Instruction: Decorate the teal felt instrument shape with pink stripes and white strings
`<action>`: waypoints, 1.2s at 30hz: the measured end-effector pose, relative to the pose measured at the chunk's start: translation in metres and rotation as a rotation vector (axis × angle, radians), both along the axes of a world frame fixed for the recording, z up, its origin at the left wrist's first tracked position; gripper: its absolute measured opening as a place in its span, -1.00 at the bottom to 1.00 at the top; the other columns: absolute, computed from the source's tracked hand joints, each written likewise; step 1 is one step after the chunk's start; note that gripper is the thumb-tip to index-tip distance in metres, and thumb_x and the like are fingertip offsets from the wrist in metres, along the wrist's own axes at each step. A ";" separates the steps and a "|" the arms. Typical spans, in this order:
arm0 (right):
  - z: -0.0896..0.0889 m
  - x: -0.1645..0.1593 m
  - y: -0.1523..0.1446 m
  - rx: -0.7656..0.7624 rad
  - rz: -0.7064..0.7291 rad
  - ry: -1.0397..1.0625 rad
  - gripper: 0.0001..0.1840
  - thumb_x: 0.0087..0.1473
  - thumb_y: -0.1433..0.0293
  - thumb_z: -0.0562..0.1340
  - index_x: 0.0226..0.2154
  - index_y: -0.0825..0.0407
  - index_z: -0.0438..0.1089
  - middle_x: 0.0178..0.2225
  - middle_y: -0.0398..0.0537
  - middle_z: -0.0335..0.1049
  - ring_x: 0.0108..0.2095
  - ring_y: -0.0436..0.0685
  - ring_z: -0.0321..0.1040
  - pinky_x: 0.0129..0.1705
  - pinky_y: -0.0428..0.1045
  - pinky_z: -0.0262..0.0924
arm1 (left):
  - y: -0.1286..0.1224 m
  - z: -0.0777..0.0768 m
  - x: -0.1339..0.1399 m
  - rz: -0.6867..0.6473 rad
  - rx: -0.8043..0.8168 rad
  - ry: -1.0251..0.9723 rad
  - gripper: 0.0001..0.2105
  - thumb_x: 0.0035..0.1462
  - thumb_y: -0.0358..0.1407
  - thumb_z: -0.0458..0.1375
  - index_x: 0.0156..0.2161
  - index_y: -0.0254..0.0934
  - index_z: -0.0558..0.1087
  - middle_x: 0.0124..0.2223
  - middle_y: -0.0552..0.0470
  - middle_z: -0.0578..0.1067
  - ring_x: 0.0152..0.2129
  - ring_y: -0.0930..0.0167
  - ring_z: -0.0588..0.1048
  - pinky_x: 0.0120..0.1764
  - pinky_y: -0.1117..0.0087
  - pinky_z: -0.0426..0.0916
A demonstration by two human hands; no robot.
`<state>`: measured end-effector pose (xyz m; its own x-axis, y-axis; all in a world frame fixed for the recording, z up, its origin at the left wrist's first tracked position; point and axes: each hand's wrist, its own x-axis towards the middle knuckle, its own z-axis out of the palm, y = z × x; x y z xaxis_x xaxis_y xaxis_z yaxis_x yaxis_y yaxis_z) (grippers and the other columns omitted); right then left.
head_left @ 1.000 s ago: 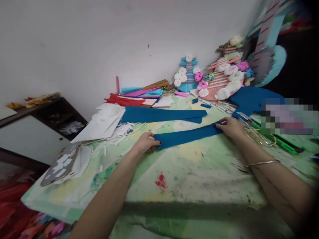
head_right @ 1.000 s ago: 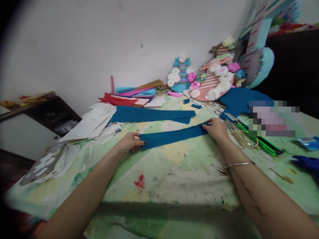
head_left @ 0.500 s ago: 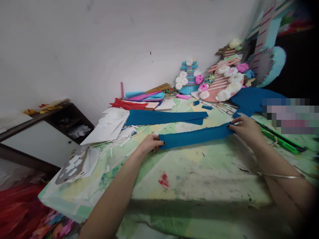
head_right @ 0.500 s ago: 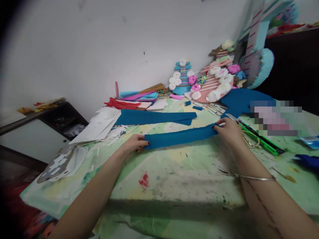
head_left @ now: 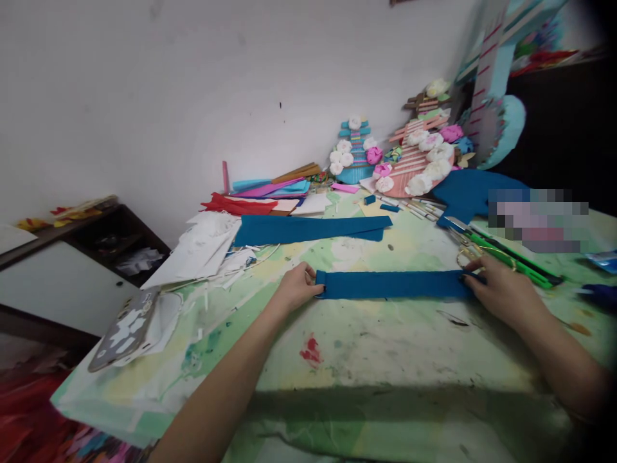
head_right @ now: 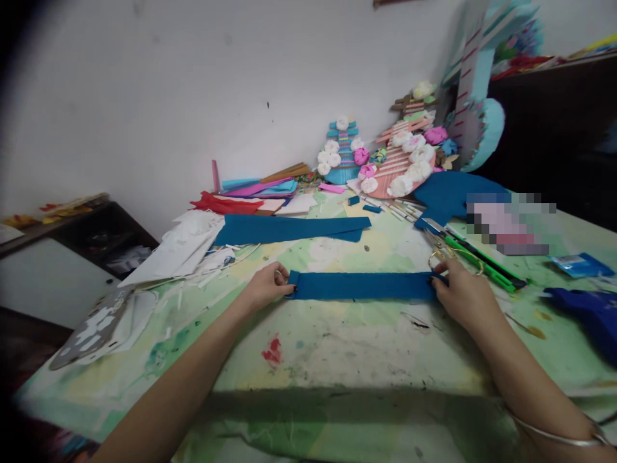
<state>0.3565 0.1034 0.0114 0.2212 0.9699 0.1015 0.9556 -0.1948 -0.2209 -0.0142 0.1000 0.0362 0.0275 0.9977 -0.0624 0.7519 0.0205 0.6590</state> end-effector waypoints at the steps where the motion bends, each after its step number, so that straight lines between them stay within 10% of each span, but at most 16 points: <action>1: -0.001 -0.001 0.000 0.004 0.004 -0.004 -0.85 0.07 0.39 0.14 -0.24 0.01 0.23 -0.35 0.02 0.42 -0.36 0.20 0.36 -0.35 -0.04 0.09 | 0.000 0.000 0.000 -0.008 0.005 0.020 -0.76 -0.17 -0.25 0.24 -0.37 -0.24 0.30 -0.52 0.10 0.41 -0.53 0.39 0.39 -0.50 0.46 0.14; 31: -0.005 -0.003 -0.001 0.078 0.024 0.003 -0.79 0.06 0.39 0.17 -0.20 0.04 0.20 -0.45 -0.02 0.39 -0.46 0.16 0.31 -0.42 -0.04 0.05 | -0.005 0.008 0.006 -0.031 -0.091 0.339 -0.76 -0.04 -0.13 0.09 -0.58 -0.24 0.31 -0.55 0.04 0.44 -0.54 0.38 0.37 -0.49 0.43 0.07; 36: -0.007 0.017 -0.027 0.286 -0.070 -0.056 -0.79 0.05 0.31 0.12 -0.22 0.02 0.21 -0.43 0.03 0.39 -0.38 0.25 0.32 -0.41 0.02 0.07 | -0.004 0.012 0.003 -0.066 -0.113 0.319 -0.73 -0.03 -0.11 0.10 -0.59 -0.24 0.30 -0.58 0.06 0.41 -0.58 0.40 0.36 -0.51 0.44 0.07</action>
